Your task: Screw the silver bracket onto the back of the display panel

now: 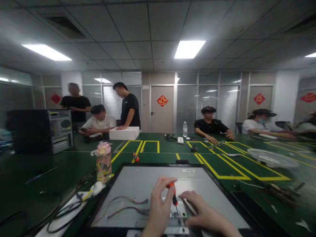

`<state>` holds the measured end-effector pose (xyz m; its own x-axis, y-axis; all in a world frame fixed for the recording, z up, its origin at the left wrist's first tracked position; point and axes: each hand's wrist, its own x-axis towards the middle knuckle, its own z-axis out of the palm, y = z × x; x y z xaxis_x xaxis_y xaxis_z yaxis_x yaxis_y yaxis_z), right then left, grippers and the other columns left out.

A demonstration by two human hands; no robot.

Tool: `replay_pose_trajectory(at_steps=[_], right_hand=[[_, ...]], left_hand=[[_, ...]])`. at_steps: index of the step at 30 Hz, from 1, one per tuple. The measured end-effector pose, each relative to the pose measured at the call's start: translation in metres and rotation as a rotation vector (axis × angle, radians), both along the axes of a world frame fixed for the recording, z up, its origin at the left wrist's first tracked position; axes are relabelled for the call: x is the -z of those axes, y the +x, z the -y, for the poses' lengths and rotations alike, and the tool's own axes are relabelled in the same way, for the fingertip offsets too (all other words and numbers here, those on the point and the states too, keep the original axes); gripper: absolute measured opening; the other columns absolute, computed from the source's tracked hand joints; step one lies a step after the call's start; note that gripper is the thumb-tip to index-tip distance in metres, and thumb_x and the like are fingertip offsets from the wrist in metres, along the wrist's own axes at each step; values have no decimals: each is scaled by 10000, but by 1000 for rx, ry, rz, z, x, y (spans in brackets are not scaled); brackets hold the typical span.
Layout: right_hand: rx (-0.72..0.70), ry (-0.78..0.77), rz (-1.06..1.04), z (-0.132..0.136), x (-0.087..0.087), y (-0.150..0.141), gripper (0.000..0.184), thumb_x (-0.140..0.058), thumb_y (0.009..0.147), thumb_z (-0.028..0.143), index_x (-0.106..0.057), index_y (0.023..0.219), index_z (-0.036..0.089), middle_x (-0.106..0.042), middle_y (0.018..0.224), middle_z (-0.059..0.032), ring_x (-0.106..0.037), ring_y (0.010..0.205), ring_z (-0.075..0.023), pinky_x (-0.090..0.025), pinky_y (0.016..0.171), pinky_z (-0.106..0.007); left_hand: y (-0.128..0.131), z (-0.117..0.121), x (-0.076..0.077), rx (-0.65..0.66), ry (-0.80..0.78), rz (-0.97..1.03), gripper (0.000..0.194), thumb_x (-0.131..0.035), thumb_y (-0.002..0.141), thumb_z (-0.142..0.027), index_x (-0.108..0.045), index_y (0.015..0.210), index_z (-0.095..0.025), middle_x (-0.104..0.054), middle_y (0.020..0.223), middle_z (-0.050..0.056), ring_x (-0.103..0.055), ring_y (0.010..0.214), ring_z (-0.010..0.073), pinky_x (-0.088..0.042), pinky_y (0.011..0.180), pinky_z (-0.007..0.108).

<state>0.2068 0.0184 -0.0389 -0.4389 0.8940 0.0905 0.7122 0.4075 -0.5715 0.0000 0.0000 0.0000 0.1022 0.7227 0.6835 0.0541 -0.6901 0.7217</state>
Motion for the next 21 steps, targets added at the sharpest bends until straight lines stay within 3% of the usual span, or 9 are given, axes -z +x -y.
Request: replay_pose_trajectory(at_steps=[7, 12, 18, 21], right_hand=[[15, 38, -41, 0, 3, -2, 676, -772, 580, 444, -593, 1201, 246, -584, 1224, -86, -474, 1143, -317, -318, 1034, -421], [0, 48, -44, 1, 1, -1, 665, -764, 587, 445, -594, 1197, 242, -588, 1220, -83, -466, 1161, -318, -303, 1048, -429], [-10, 53, -34, 0, 0, 0, 675, -751, 611, 437, -572, 1230, 238, -575, 1249, -94, -451, 1196, -323, -267, 1074, -447], [-17, 68, -43, 0, 0, 0, 658, -746, 624, 424, -572, 1230, 237, -579, 1245, -94, -459, 1182, -315, -302, 1052, -433]], left_hand=[[-3, 2, -6, 79, -54, 9, 316, -464, 931, -342, -663, 1125, -191, -637, 1026, 86, -580, 1005, 214, -434, 904, 319], [-4, 3, -11, 20, -35, 1, 287, -548, 880, -365, -701, 1029, -174, -631, 890, 71, -597, 866, 203, -462, 816, 308], [-3, 7, -14, 143, -131, 28, 351, -453, 923, -370, -653, 1139, -178, -647, 1053, 100, -596, 1013, 224, -448, 905, 332], [-2, 7, -15, 64, -89, -15, 287, -533, 877, -339, -686, 1055, -174, -644, 941, 78, -609, 897, 207, -471, 840, 316]])
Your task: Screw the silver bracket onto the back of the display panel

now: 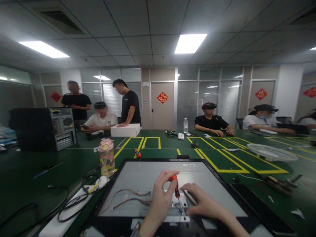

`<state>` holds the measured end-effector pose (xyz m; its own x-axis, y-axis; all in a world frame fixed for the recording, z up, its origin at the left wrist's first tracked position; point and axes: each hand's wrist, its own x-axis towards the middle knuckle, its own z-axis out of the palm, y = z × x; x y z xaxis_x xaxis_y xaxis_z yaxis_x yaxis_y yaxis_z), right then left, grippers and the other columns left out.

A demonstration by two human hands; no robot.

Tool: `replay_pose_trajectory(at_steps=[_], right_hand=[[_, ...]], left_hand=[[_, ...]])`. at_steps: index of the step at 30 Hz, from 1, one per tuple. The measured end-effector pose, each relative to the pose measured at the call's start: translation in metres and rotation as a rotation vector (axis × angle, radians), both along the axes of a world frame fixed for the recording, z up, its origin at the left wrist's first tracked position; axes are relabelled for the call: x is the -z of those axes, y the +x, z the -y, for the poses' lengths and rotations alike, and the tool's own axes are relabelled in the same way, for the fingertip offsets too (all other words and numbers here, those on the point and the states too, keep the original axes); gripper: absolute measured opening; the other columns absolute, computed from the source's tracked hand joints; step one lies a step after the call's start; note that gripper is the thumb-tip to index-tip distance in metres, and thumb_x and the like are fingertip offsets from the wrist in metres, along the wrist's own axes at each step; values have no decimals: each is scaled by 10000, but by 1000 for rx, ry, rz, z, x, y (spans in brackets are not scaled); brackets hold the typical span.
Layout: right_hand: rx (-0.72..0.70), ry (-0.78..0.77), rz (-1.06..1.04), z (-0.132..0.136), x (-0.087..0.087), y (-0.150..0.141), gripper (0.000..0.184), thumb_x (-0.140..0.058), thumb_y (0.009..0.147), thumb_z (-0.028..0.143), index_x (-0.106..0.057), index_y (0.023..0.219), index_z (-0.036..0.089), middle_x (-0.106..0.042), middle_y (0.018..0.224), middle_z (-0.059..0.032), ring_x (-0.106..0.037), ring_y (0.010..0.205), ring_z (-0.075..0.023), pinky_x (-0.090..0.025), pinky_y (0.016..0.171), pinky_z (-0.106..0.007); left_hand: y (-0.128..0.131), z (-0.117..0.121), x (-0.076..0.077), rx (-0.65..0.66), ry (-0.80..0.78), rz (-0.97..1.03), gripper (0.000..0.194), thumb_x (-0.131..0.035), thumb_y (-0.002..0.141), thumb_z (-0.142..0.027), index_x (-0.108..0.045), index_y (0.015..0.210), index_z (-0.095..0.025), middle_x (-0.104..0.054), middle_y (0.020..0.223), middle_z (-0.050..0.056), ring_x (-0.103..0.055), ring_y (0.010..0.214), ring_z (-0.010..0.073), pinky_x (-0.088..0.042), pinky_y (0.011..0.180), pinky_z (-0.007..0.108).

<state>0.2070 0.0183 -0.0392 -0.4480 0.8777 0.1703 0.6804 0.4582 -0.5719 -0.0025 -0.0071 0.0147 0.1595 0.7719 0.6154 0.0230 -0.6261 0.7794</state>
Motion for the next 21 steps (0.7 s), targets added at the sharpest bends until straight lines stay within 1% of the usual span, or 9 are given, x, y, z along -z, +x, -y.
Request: replay_pose_trajectory(at_steps=[3, 5, 6, 8, 11, 14, 16, 19, 21], right_hand=[[-10, 17, 5, -1, 1, 0, 660, -747, 621, 426, -575, 1229, 234, -588, 1230, -93, -474, 1157, -312, -326, 1030, -428], [-17, 22, 16, -2, 1, 1, 666, -750, 617, 433, -578, 1228, 232, -589, 1229, -93, -477, 1153, -315, -321, 1031, -431], [-19, 21, 21, -3, 1, 2, 669, -751, 617, 436, -577, 1230, 233, -586, 1234, -92, -475, 1157, -316, -315, 1035, -432], [-23, 11, 27, -2, 0, 3, 671, -747, 624, 441, -570, 1239, 241, -575, 1254, -84, -466, 1170, -312, -308, 1043, -428], [-29, -17, 25, 0, -3, 3, 666, -740, 641, 432, -558, 1252, 241, -559, 1278, -75, -451, 1185, -301, -322, 1041, -410], [-24, -39, 38, 3, -8, 1, 675, -742, 652, 419, -545, 1267, 223, -552, 1294, -88, -445, 1200, -301, -299, 1058, -416], [-15, -45, 54, 4, -10, 0, 679, -745, 652, 408, -541, 1271, 220, -549, 1301, -91, -439, 1211, -303, -268, 1077, -428], [-15, -54, 65, 5, -12, -1, 682, -745, 654, 402, -537, 1276, 215, -543, 1311, -94, -434, 1218, -305, -264, 1081, -428], [-21, -54, 66, 6, -12, 0, 693, -740, 657, 414, -530, 1285, 209, -534, 1321, -96, -430, 1222, -306, -275, 1076, -424]], left_hand=[[-2, -2, -2, -38, 13, -17, 262, -541, 863, -309, -693, 1030, -175, -634, 940, 73, -599, 906, 203, -467, 850, 317], [-4, -4, -4, 29, -9, -11, 308, -476, 898, -308, -668, 1100, -177, -641, 1047, 89, -586, 1006, 212, -445, 910, 334], [-5, -5, -5, 55, -19, -5, 319, -460, 905, -310, -663, 1110, -173, -648, 1052, 91, -589, 1010, 213, -445, 912, 336], [-6, -7, -7, 64, -21, -18, 300, -496, 885, -308, -672, 1084, -168, -658, 988, 82, -610, 927, 203, -471, 846, 318], [-7, -9, -8, 2, 13, -41, 241, -563, 844, -288, -703, 994, -161, -629, 883, 60, -603, 835, 185, -477, 789, 295], [-7, -10, -8, 43, 11, -44, 293, -484, 898, -282, -671, 1100, -181, -631, 991, 70, -591, 939, 189, -458, 867, 310], [-7, -10, -7, 70, -6, -42, 305, -474, 904, -274, -655, 1134, -186, -635, 1014, 70, -590, 952, 189, -456, 882, 314], [-7, -11, -6, 26, -31, -37, 252, -553, 854, -269, -690, 1047, -182, -618, 901, 47, -603, 842, 174, -479, 827, 299], [-6, -10, -5, 13, -23, -35, 248, -549, 854, -281, -695, 1032, -188, -612, 945, 54, -603, 878, 180, -478, 844, 304]])
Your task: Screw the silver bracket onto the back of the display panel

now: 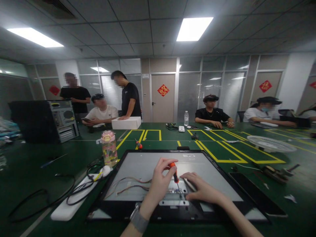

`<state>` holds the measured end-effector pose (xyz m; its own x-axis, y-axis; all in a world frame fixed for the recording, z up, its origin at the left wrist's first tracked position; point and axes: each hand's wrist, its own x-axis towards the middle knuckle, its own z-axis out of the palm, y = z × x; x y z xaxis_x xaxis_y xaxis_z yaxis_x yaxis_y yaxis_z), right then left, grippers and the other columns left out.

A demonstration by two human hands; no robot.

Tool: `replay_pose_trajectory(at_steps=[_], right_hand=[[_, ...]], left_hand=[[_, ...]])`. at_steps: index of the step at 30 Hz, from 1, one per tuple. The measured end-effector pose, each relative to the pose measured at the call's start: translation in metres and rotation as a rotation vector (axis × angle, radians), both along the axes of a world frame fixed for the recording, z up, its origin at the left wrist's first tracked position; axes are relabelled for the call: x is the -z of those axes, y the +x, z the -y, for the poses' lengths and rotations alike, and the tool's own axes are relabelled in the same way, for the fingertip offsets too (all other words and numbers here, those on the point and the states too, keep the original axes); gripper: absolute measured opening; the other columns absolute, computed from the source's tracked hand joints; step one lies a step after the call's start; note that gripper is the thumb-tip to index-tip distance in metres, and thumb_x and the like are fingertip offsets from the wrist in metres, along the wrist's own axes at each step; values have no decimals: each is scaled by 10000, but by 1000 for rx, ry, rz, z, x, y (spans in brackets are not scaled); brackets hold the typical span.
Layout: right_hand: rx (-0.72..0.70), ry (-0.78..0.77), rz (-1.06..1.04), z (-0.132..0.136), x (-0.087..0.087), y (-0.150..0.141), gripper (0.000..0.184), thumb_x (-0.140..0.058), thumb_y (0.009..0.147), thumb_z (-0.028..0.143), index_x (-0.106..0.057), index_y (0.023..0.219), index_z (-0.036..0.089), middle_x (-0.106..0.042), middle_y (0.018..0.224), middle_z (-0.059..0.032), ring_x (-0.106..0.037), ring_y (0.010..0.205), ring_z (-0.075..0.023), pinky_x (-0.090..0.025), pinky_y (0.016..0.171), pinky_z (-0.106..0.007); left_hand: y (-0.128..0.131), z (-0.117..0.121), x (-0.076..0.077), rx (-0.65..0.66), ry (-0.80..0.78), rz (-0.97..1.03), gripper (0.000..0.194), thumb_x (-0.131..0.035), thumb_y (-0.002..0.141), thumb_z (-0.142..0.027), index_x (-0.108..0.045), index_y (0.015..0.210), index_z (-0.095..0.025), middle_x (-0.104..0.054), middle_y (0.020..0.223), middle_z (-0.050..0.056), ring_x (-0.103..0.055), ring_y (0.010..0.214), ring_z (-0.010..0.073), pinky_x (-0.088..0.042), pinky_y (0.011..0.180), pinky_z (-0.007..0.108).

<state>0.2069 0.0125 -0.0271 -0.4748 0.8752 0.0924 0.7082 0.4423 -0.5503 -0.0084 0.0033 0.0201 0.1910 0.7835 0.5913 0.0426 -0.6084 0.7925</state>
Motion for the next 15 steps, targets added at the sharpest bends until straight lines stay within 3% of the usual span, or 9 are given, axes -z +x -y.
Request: replay_pose_trajectory(at_steps=[3, 9, 13, 15], right_hand=[[-9, 7, 5, -1, 2, 2, 709, -729, 665, 452, -518, 1299, 213, -523, 1335, -98, -423, 1230, -310, -260, 1083, -436], [-26, 21, -12, -6, 10, 6, 724, -733, 659, 485, -513, 1300, 230, -524, 1321, -92, -436, 1209, -308, -289, 1064, -439], [-22, 7, -29, -4, 8, 5, 709, -729, 669, 469, -511, 1299, 230, -520, 1315, -89, -427, 1208, -300, -324, 1044, -420], [-16, 0, -24, -2, 6, 5, 698, -730, 673, 457, -512, 1297, 232, -521, 1313, -84, -422, 1212, -299, -306, 1055, -421]], left_hand=[[1, 3, 0, 55, 9, 9, 301, -462, 908, -296, -667, 1102, -192, -622, 1088, 82, -583, 1018, 205, -448, 921, 334], [5, 6, 1, 26, 16, 15, 225, -563, 843, -255, -693, 1011, -180, -614, 903, 48, -606, 818, 165, -488, 804, 295], [3, 4, 0, 90, -1, 27, 285, -504, 879, -249, -659, 1114, -205, -607, 1056, 71, -596, 957, 186, -483, 860, 317], [2, 4, -1, 72, 1, 17, 261, -534, 863, -245, -674, 1079, -198, -619, 998, 63, -602, 929, 184, -488, 850, 318]])
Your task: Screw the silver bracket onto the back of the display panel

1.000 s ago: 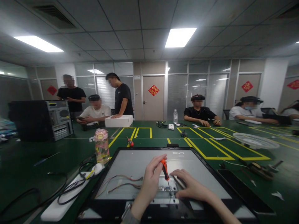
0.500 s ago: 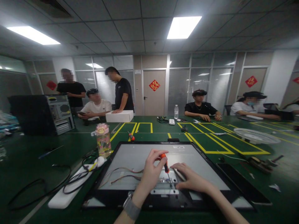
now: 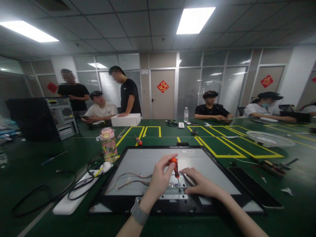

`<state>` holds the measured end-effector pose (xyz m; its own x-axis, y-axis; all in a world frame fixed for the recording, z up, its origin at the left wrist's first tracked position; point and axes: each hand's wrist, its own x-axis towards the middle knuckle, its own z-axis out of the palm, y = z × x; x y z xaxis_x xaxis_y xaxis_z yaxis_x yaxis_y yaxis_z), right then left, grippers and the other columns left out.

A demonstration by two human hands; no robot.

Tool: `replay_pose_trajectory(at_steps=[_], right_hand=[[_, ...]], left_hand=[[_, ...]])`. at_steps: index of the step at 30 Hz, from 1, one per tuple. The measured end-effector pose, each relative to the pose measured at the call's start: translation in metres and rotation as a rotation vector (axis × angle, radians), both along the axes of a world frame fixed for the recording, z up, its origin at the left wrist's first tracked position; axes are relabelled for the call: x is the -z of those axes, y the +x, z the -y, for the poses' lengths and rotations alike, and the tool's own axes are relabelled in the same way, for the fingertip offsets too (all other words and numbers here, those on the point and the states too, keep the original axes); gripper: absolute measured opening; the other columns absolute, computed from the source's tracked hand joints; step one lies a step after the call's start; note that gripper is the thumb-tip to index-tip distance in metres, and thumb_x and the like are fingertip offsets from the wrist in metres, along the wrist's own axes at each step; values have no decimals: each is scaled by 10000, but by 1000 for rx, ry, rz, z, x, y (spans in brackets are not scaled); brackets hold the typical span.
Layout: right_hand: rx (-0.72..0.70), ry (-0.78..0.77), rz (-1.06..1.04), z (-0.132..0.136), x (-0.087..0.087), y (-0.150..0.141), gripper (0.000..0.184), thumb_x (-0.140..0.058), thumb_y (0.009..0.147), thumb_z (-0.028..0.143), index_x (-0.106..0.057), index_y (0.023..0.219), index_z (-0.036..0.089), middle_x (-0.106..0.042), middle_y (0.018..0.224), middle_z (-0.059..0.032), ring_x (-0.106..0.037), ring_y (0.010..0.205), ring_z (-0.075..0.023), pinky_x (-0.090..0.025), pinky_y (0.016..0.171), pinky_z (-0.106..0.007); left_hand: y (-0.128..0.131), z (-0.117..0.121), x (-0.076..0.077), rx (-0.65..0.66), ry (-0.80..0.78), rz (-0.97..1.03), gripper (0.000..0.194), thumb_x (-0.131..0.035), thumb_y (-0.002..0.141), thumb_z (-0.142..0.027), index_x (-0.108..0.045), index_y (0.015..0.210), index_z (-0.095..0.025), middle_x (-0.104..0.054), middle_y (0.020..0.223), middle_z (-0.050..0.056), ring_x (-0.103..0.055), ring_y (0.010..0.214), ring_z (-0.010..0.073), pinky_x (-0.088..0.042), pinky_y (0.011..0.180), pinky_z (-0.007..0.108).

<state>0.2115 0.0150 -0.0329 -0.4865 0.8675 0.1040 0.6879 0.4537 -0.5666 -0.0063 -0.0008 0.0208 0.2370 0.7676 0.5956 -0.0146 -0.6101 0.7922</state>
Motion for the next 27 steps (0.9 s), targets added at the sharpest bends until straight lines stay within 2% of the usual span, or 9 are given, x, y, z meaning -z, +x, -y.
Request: replay_pose_trajectory(at_steps=[3, 6, 8, 11, 13, 16, 18, 23, 27], right_hand=[[-6, -12, -1, 2, -3, -1, 688, -729, 680, 446, -513, 1295, 227, -525, 1309, -83, -415, 1221, -296, -304, 1058, -414], [-12, -17, -6, 3, -5, -1, 685, -724, 684, 439, -509, 1298, 226, -521, 1314, -85, -408, 1235, -297, -285, 1071, -427], [-8, -13, -8, 3, -5, -1, 682, -721, 686, 436, -507, 1300, 231, -520, 1315, -84, -409, 1234, -298, -275, 1075, -436], [-12, -10, -12, 3, -4, -1, 688, -719, 685, 457, -508, 1299, 232, -523, 1309, -85, -412, 1232, -299, -272, 1076, -441], [-15, -8, -14, 2, -3, 0, 701, -720, 680, 477, -505, 1302, 237, -519, 1314, -84, -407, 1236, -303, -265, 1080, -446], [-10, -6, -18, 1, 0, 1, 700, -723, 681, 476, -505, 1303, 239, -516, 1316, -81, -401, 1234, -302, -283, 1072, -433], [-11, -4, -17, 0, 1, 2, 696, -723, 686, 462, -502, 1306, 235, -514, 1315, -79, -397, 1232, -298, -292, 1067, -423], [-19, -4, -19, 0, 1, 2, 697, -723, 688, 459, -498, 1307, 232, -511, 1308, -77, -402, 1217, -292, -322, 1045, -407], [-21, 7, -11, 1, -1, 1, 687, -717, 695, 477, -504, 1298, 225, -520, 1295, -81, -410, 1204, -292, -327, 1040, -409]], left_hand=[[-1, 1, -2, -77, 16, -12, 233, -591, 823, -244, -695, 1027, -196, -594, 991, 58, -599, 911, 176, -497, 828, 302], [-1, 2, -2, 29, 1, 14, 281, -516, 880, -251, -665, 1112, -198, -578, 1143, 91, -582, 1024, 198, -489, 870, 319], [0, 2, -1, 89, -10, 26, 287, -514, 887, -243, -656, 1130, -186, -611, 1077, 90, -607, 965, 193, -495, 852, 322], [1, 1, 1, 18, -4, 21, 263, -597, 835, -238, -683, 1079, -187, -604, 921, 53, -617, 835, 166, -509, 781, 292], [0, 0, 1, -31, -6, 17, 256, -595, 833, -247, -689, 1066, -199, -589, 952, 53, -608, 871, 169, -507, 786, 284], [-1, 1, -2, 32, -21, 26, 277, -496, 890, -244, -673, 1097, -194, -595, 1098, 80, -578, 1035, 195, -476, 888, 304], [-1, 2, -3, 54, -45, 39, 292, -480, 900, -242, -650, 1128, -177, -622, 1062, 84, -598, 993, 190, -479, 884, 312], [-2, 2, -2, -138, 78, -34, 249, -560, 849, -225, -680, 1065, -200, -582, 877, 33, -592, 815, 156, -495, 790, 291], [-4, 4, -2, 13, 108, -75, 319, -468, 894, -192, -623, 1172, -206, -594, 1072, 71, -617, 933, 174, -493, 850, 312]])
